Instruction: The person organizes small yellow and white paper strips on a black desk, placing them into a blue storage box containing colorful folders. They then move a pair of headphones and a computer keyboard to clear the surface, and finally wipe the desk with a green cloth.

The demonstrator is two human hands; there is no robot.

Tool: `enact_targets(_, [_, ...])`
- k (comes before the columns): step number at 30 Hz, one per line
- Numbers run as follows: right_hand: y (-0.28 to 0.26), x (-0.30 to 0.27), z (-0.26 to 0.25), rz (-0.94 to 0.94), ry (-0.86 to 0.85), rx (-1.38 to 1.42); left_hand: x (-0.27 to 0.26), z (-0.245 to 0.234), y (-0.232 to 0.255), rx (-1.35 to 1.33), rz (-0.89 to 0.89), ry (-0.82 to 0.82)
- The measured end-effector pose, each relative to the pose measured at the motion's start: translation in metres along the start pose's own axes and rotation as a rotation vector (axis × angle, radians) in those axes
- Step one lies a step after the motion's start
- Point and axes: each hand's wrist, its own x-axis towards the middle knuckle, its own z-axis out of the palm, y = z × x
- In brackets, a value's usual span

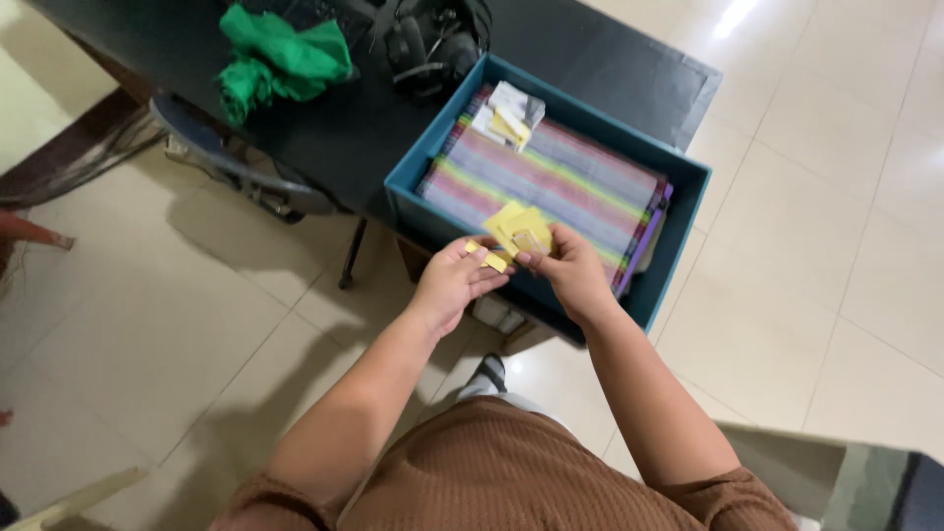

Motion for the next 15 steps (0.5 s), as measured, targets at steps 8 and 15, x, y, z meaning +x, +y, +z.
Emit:
enact_targets(8, [-0.005,0.084,-0.033,0.082,-0.168,-0.263,0.105,0.011,0.033,0.191,0.18,0.09])
enact_targets(15, [0.02,0.138,-0.071,0.218,-0.046,-0.346,0.146,0.038,0.041,0.263,0.054,-0.131])
